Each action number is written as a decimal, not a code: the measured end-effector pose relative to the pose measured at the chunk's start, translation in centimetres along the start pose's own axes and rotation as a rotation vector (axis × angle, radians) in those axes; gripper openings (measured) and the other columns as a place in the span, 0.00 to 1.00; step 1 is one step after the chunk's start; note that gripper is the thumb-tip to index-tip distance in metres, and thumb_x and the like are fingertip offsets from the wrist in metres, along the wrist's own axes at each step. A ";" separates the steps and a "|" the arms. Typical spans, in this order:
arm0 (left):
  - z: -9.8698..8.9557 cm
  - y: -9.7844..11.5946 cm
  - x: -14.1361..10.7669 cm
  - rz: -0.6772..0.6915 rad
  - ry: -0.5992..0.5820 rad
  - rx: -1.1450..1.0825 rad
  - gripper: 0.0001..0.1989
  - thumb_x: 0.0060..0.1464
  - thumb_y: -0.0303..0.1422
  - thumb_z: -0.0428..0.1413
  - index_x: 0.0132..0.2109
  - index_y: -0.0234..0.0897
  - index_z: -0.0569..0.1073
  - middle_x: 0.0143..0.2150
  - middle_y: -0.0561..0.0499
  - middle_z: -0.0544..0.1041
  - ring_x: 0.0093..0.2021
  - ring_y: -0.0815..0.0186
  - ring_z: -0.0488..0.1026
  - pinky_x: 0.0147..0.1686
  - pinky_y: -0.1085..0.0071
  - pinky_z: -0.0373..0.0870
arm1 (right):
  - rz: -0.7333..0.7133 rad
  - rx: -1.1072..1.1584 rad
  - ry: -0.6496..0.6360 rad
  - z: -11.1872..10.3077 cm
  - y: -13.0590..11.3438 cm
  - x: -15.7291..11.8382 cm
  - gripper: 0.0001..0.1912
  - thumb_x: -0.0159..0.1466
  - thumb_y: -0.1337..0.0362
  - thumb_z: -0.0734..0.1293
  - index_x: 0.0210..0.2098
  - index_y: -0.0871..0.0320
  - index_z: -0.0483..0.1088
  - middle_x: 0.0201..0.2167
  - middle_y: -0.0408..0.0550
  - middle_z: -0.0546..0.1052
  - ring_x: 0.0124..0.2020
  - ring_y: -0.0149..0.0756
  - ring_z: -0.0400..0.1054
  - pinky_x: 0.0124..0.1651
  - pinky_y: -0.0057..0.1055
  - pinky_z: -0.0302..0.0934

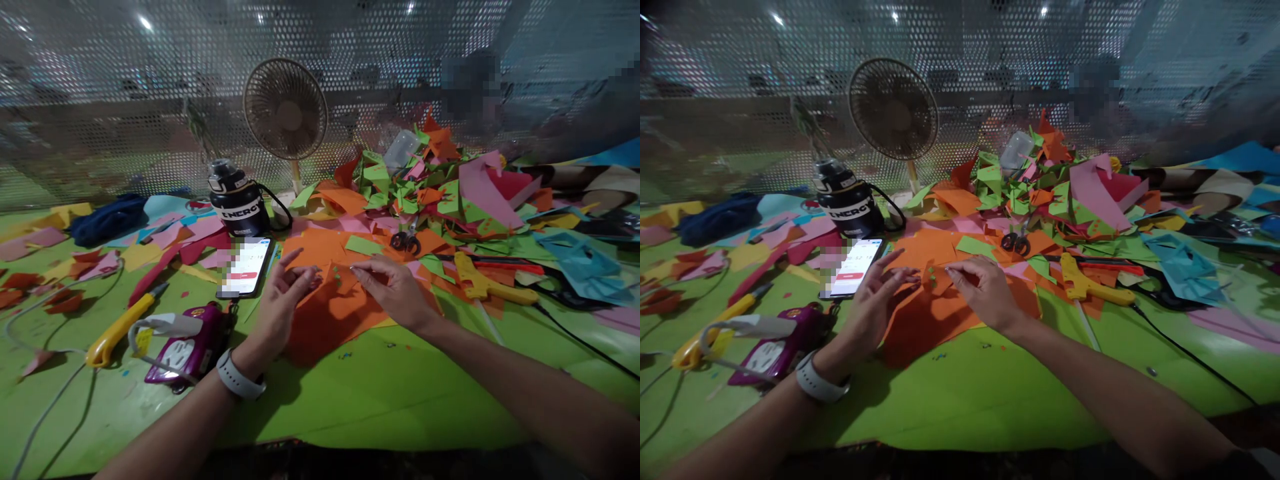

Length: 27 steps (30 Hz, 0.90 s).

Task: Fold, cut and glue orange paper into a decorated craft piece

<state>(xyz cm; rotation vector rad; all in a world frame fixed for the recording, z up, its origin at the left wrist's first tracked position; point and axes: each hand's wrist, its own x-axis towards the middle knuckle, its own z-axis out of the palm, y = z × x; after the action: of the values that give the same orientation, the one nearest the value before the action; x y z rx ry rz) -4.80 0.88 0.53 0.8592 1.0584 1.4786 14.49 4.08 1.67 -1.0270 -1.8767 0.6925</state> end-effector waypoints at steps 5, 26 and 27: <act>-0.7 -0.1 0.6 -0.020 0.095 0.108 0.17 0.47 0.43 0.65 0.36 0.35 0.76 0.32 0.49 0.81 0.32 0.65 0.78 0.30 0.73 0.69 | 0.119 0.110 0.050 0.0 1.0 0.3 0.11 0.62 0.59 0.67 0.38 0.57 0.78 0.38 0.49 0.81 0.40 0.39 0.74 0.43 0.35 0.68; -0.4 0.0 0.2 -0.024 0.095 0.071 0.15 0.45 0.42 0.66 0.35 0.35 0.77 0.32 0.49 0.82 0.32 0.66 0.78 0.31 0.73 0.70 | 0.106 0.179 -0.017 0.3 0.5 0.0 0.10 0.62 0.60 0.67 0.36 0.58 0.78 0.35 0.48 0.80 0.38 0.37 0.73 0.42 0.33 0.67; -0.4 0.1 0.3 -0.040 0.108 0.049 0.16 0.44 0.43 0.66 0.34 0.35 0.77 0.31 0.49 0.82 0.31 0.66 0.78 0.30 0.73 0.70 | 0.109 0.182 -0.022 0.3 0.4 0.0 0.10 0.62 0.60 0.67 0.37 0.58 0.78 0.35 0.49 0.80 0.38 0.36 0.73 0.42 0.33 0.67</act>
<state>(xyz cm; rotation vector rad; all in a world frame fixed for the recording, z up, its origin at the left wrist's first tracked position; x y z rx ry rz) -5.24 1.11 0.46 0.7952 1.1898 1.4843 14.38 4.23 1.25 -1.0124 -1.7498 0.9234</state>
